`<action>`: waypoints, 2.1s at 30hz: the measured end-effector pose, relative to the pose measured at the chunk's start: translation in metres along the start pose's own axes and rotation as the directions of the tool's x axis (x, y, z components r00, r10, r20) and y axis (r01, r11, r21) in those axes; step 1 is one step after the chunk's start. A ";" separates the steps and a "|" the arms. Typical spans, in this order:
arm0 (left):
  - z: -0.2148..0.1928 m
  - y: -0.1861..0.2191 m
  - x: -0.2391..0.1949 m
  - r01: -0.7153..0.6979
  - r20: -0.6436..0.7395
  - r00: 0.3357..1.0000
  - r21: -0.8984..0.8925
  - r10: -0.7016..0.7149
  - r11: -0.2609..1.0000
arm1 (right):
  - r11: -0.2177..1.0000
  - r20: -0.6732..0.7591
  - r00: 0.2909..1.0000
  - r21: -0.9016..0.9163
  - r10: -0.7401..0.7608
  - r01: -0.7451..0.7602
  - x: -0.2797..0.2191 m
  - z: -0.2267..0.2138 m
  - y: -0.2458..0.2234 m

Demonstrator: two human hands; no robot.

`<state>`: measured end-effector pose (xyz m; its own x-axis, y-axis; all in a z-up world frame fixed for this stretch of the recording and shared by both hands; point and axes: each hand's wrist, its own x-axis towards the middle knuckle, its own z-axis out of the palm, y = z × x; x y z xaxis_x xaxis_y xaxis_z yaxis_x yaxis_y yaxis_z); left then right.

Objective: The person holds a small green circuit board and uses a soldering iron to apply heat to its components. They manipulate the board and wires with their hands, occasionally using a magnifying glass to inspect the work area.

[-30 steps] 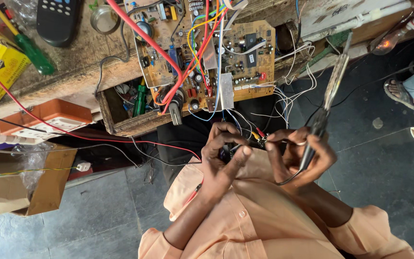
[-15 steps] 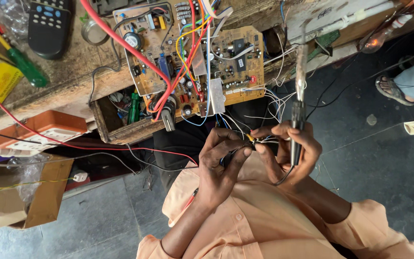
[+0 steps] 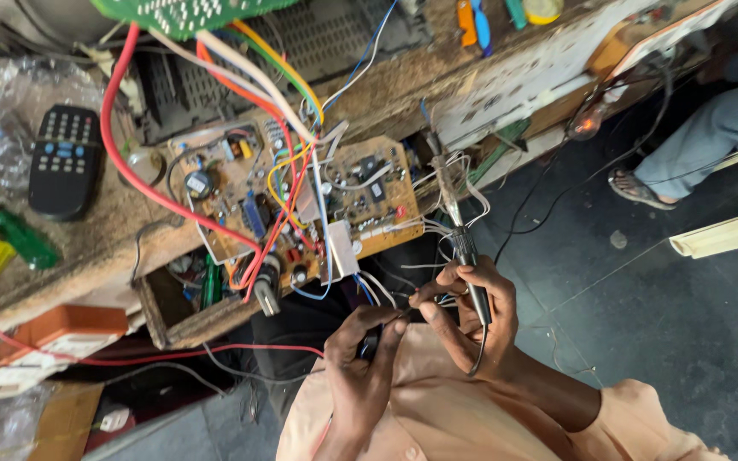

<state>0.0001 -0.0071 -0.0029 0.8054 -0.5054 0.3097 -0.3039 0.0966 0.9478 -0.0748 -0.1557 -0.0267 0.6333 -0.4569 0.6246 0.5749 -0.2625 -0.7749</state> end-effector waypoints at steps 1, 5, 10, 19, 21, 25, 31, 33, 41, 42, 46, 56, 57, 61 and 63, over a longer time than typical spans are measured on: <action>0.000 -0.003 0.000 0.009 -0.012 1.000 -0.011 -0.009 1.000 | 0.998 -0.038 0.999 -0.053 -0.033 0.031 0.007 -0.003 0.003; -0.001 -0.013 -0.003 0.065 -0.035 0.997 -0.035 -0.067 0.997 | 0.926 -0.097 0.973 -0.337 -0.211 0.167 0.065 -0.050 0.028; 0.000 -0.023 -0.006 0.170 -0.058 0.983 -0.055 -0.173 0.984 | 0.668 -0.032 0.906 -0.687 -0.421 0.286 0.179 -0.142 0.058; 0.000 -0.016 0.001 0.247 -0.067 0.965 -0.074 -0.252 0.966 | 0.422 0.098 0.912 -0.864 -0.398 0.277 0.250 -0.210 0.128; -0.002 -0.009 0.002 0.149 -0.074 0.986 -0.010 -0.149 0.989 | 0.406 0.139 0.887 -0.850 -0.440 0.335 0.253 -0.224 0.142; -0.007 -0.003 0.005 -0.010 -0.073 0.997 0.009 0.011 1.000 | 0.282 0.097 0.841 -0.916 -0.532 0.284 0.218 -0.238 0.142; -0.009 0.001 0.007 0.135 -0.061 0.988 -0.116 -0.142 0.984 | 0.721 0.105 0.963 -0.644 -0.247 0.255 0.091 -0.148 0.036; -0.008 0.002 0.005 0.049 -0.055 0.997 -0.058 -0.052 0.997 | 0.797 0.075 0.975 -0.564 -0.211 0.216 0.060 -0.106 0.007; 0.000 0.008 0.002 -0.014 -0.058 0.998 -0.003 0.014 1.000 | 0.771 0.253 0.957 -0.577 -0.143 0.268 0.012 -0.030 -0.027; 0.000 0.009 0.002 -0.012 -0.060 0.998 0.001 0.012 1.000 | 0.768 0.262 0.954 -0.577 -0.147 0.277 0.012 -0.027 -0.028; 0.001 0.010 0.003 -0.015 -0.080 0.997 0.042 0.018 0.999 | 0.755 0.287 0.943 -0.577 -0.170 0.312 0.013 -0.017 -0.033; 0.000 0.005 0.002 -0.021 -0.106 0.994 0.041 0.025 0.999 | 0.750 0.368 0.909 -0.543 -0.193 0.379 0.011 -0.015 -0.030; 0.000 0.004 0.003 -0.019 -0.108 0.994 0.043 0.024 0.999 | 0.749 0.374 0.907 -0.540 -0.195 0.383 0.011 -0.015 -0.030; 0.000 0.004 0.002 0.002 -0.110 0.994 0.047 0.004 0.999 | 0.737 0.398 0.898 -0.547 -0.188 0.397 0.008 -0.018 -0.030; -0.001 0.004 0.002 0.009 -0.110 0.994 0.047 -0.004 0.999 | 0.734 0.405 0.895 -0.548 -0.185 0.400 0.006 -0.019 -0.029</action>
<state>0.0009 -0.0074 0.0017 0.8579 -0.4082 0.3121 -0.3198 0.0514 0.9461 -0.0974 -0.1666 -0.0020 0.6703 -0.0159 0.7420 0.3918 -0.8415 -0.3720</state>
